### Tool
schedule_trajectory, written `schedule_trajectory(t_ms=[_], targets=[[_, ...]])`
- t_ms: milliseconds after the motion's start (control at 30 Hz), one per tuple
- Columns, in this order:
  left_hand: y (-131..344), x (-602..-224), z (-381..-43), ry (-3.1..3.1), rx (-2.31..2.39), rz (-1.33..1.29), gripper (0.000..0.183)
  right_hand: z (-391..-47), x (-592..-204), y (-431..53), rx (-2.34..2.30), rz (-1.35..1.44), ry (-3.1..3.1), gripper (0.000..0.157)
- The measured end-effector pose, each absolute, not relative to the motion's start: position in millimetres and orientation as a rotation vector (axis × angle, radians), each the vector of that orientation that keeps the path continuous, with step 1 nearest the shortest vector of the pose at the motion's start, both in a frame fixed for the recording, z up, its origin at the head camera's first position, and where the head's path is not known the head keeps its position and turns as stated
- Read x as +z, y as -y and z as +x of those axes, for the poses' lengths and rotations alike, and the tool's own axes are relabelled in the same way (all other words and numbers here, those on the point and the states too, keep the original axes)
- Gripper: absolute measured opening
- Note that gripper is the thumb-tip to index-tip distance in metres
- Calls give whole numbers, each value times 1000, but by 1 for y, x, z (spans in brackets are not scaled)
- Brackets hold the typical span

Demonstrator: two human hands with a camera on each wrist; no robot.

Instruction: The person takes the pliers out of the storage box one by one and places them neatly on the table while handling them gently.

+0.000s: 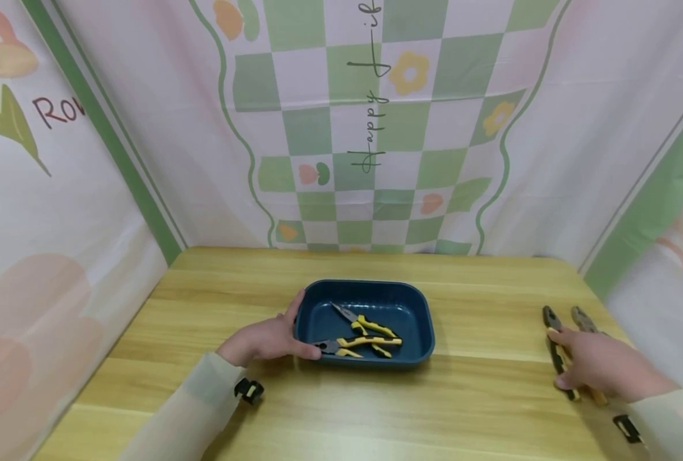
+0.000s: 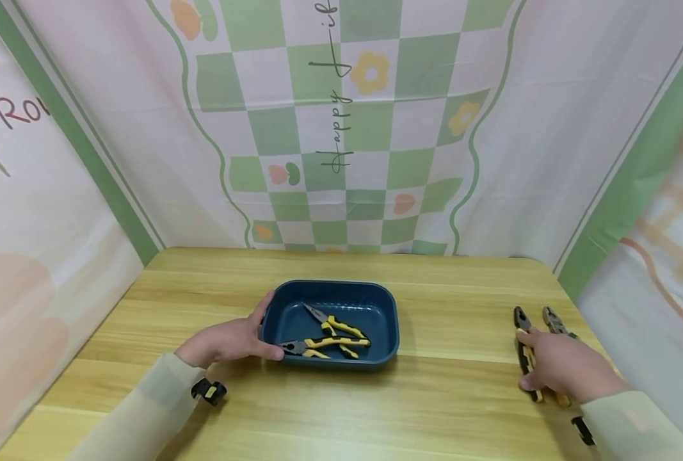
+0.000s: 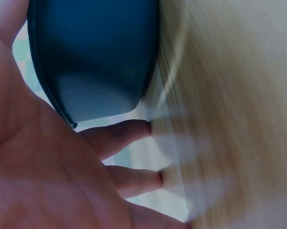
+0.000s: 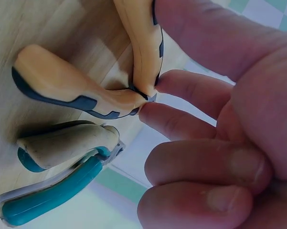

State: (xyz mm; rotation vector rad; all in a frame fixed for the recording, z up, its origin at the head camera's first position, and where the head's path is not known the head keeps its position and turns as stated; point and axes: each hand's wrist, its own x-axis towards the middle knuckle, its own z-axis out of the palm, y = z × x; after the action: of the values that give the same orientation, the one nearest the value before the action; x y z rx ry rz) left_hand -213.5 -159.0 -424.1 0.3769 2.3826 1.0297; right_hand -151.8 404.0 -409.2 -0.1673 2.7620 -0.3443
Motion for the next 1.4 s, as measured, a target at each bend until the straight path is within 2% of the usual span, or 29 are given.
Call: schedule_trajectory(t_ms=[467, 800, 933, 1167, 1400], targets=[[158, -421, -211, -2387, 1012, 371, 132, -154, -413, -406, -331, -198, -2775, 106], [157, -421, -209, -2360, 1051, 349, 136, -157, -397, -406, -280, -286, -2888, 91], [158, -419, -210, -2352, 1064, 340, 136, -161, -388, -395, -304, -323, -2930, 83], [158, -420, -209, -2364, 1057, 344, 134, -172, -367, -360, -565, -290, -2860, 78], [157, -421, -209, -2384, 1033, 341, 133, -189, -344, -322, -781, -216, -2752, 83]])
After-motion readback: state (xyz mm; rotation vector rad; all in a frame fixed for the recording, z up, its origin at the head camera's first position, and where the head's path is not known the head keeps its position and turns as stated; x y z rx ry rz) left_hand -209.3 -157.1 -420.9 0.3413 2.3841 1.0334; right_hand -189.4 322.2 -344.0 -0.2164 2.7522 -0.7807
